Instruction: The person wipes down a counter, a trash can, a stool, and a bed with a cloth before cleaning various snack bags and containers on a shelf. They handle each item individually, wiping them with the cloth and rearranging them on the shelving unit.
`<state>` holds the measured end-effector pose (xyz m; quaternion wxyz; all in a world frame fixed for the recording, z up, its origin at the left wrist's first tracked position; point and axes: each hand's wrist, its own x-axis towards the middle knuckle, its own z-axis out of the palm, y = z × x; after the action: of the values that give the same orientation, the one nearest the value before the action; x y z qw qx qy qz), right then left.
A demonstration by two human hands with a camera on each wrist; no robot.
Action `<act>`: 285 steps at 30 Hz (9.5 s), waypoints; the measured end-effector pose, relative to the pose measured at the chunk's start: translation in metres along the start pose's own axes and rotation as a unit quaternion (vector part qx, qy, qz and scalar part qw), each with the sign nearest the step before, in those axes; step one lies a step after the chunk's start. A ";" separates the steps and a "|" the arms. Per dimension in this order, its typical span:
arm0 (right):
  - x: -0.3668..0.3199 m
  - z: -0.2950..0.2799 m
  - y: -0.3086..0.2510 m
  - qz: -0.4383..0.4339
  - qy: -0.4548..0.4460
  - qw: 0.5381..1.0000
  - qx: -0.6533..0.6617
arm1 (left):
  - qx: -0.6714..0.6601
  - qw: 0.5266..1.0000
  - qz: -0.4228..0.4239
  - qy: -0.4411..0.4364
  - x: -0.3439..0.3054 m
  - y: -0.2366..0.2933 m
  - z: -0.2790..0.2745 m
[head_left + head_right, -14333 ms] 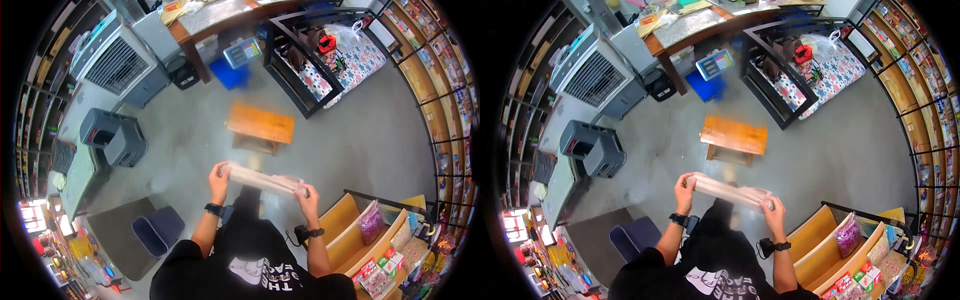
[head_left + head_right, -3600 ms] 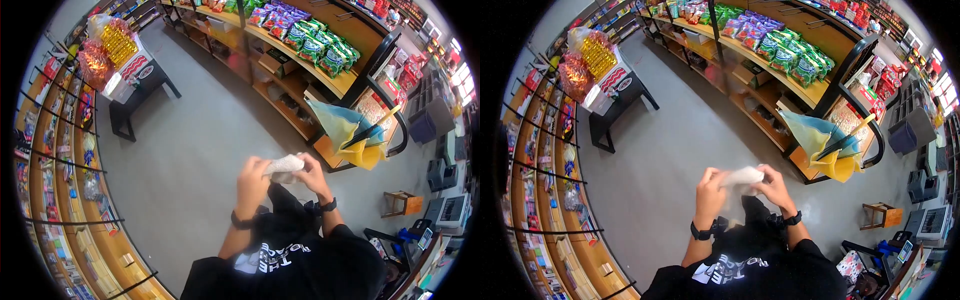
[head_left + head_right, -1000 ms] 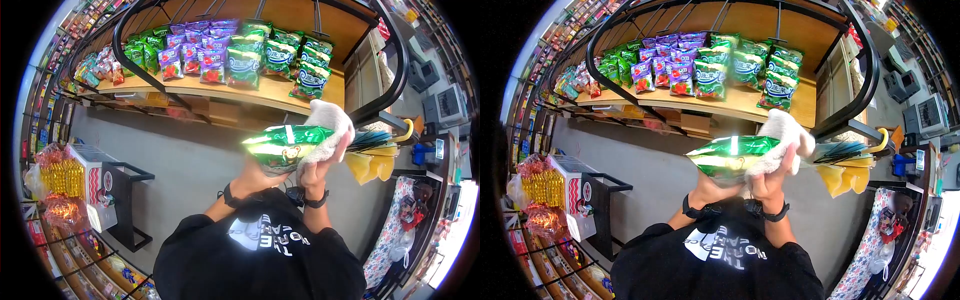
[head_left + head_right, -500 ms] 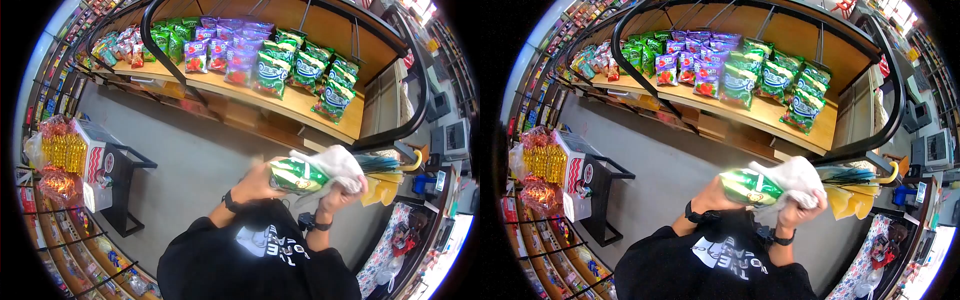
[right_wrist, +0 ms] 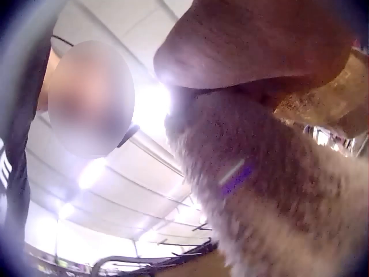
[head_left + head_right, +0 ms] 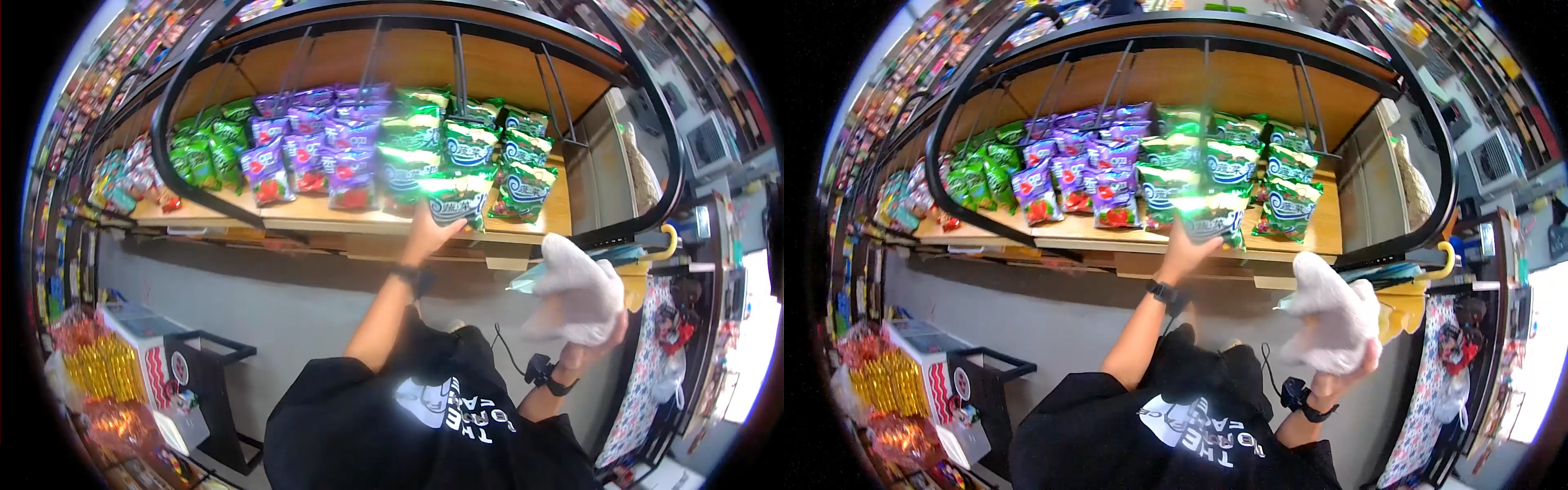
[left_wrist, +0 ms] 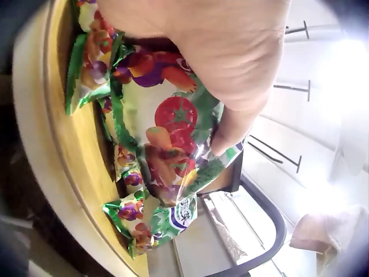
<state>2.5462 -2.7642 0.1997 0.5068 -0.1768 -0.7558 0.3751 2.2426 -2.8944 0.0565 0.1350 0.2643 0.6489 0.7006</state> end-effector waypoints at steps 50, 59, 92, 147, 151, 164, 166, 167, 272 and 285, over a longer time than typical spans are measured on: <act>0.034 -0.115 0.004 0.290 0.241 0.808 0.454 | 0.127 0.990 -0.056 -0.034 0.050 -0.100 0.174; 0.028 -0.063 0.016 0.243 0.061 0.962 0.111 | -0.019 0.989 -0.091 -0.115 -0.032 0.085 0.144; 0.055 -0.057 0.070 0.172 0.200 0.940 0.214 | -0.027 0.930 -0.113 -0.349 -0.041 0.096 0.135; 0.032 -0.078 0.125 0.569 -0.066 0.653 0.495 | 0.223 0.973 -0.053 0.002 -0.050 0.089 0.183; 0.017 -0.038 0.119 0.451 -0.040 0.778 0.434 | 0.126 0.980 0.029 -0.152 -0.125 0.165 0.181; -0.033 0.091 -0.012 0.080 -0.325 0.932 0.141 | 0.266 0.944 0.176 0.078 -0.189 0.217 0.010; -0.052 0.115 -0.025 -0.015 -0.383 0.921 0.066 | 0.304 0.923 0.212 0.102 -0.205 0.233 -0.028; -0.065 0.129 -0.035 -0.015 -0.392 0.918 0.053 | 0.324 0.911 0.229 0.112 -0.214 0.238 -0.048; -0.385 1.012 -0.570 0.160 -0.381 0.882 0.227 | 0.122 0.991 -0.005 0.046 -0.229 0.238 -1.117; -0.356 0.946 -0.536 0.187 -0.233 0.943 0.143 | 0.011 0.999 -0.025 0.031 -0.242 0.174 -1.132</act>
<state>1.9073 -3.7130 0.1807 0.2569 -0.1484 -0.7444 0.5982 1.8510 -3.9922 0.1591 0.1293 0.2270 0.6673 0.6975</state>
